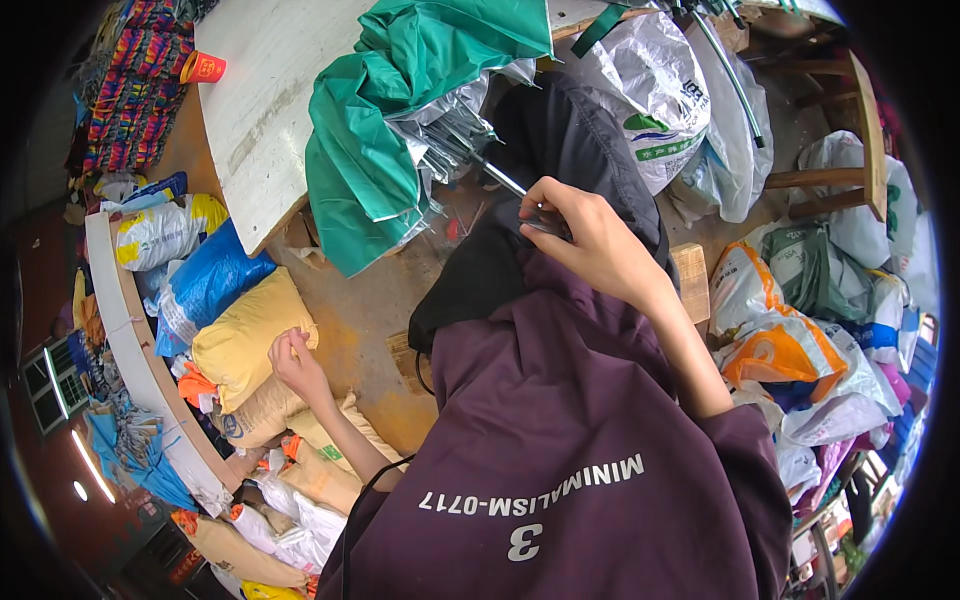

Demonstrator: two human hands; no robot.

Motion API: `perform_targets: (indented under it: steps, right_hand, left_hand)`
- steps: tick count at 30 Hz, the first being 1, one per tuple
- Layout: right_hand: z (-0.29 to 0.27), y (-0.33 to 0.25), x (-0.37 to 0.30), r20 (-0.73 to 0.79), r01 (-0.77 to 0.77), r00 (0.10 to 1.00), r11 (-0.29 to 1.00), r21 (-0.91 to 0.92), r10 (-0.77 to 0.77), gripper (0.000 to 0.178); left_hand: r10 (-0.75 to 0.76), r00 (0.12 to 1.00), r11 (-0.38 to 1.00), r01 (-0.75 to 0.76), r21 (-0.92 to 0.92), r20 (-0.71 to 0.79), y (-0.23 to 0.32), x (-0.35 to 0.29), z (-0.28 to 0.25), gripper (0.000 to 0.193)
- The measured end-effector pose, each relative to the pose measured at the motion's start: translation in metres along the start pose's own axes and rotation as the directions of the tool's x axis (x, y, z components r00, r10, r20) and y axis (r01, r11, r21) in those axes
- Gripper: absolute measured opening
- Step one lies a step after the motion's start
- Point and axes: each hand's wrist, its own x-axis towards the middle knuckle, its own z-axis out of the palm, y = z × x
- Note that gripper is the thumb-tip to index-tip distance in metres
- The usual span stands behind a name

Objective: Assembling umbrellas by attaching the metal ribs to the fabric cover using pliers.

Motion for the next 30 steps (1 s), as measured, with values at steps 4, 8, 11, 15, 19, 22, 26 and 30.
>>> perform_targets:
  steps: [4,8,11,15,19,22,26,30]
  right_hand:
    - [0.001,0.002,0.001,0.003,0.006,1.000,1.000,-0.001,-0.006,0.019]
    - [0.002,0.003,0.000,0.003,0.011,1.000,1.000,0.021,-0.011,0.019]
    - [0.003,0.003,0.000,-0.007,0.024,1.000,0.998,0.057,-0.024,0.019]
    - [0.004,0.005,-0.001,-0.020,0.039,0.999,0.999,0.036,-0.038,0.019]
    - [0.002,0.007,0.000,0.008,0.011,1.000,0.999,0.048,-0.011,0.019]
    - [0.002,0.009,-0.002,-0.014,0.033,0.999,0.998,0.054,-0.032,0.018]
    - [0.001,0.006,-0.002,-0.001,0.015,1.000,0.999,0.028,-0.015,0.018]
    - [-0.001,-0.013,0.004,0.072,-0.038,0.997,0.996,0.076,0.032,0.018]
  left_hand:
    - [-0.026,1.000,1.000,0.026,0.007,0.010,0.000,-0.001,-0.001,0.023]
    - [-0.070,0.998,0.997,0.070,0.024,0.007,0.000,0.000,-0.005,0.022]
    - [-0.090,0.996,0.995,0.091,0.051,-0.008,-0.002,-0.001,-0.007,0.020]
    - [-0.048,0.999,0.991,0.048,0.123,-0.007,-0.015,0.000,-0.013,0.017]
    - [0.030,0.999,0.977,-0.039,0.209,0.045,-0.033,0.000,-0.026,0.020]
    - [0.010,1.000,0.975,-0.012,0.222,0.012,-0.031,0.004,-0.028,0.027]
    - [-0.011,0.995,0.976,0.034,0.215,-0.104,-0.017,0.014,-0.022,0.029]
    - [-0.088,0.956,0.996,0.076,-0.052,-0.279,0.007,0.052,-0.005,0.025]
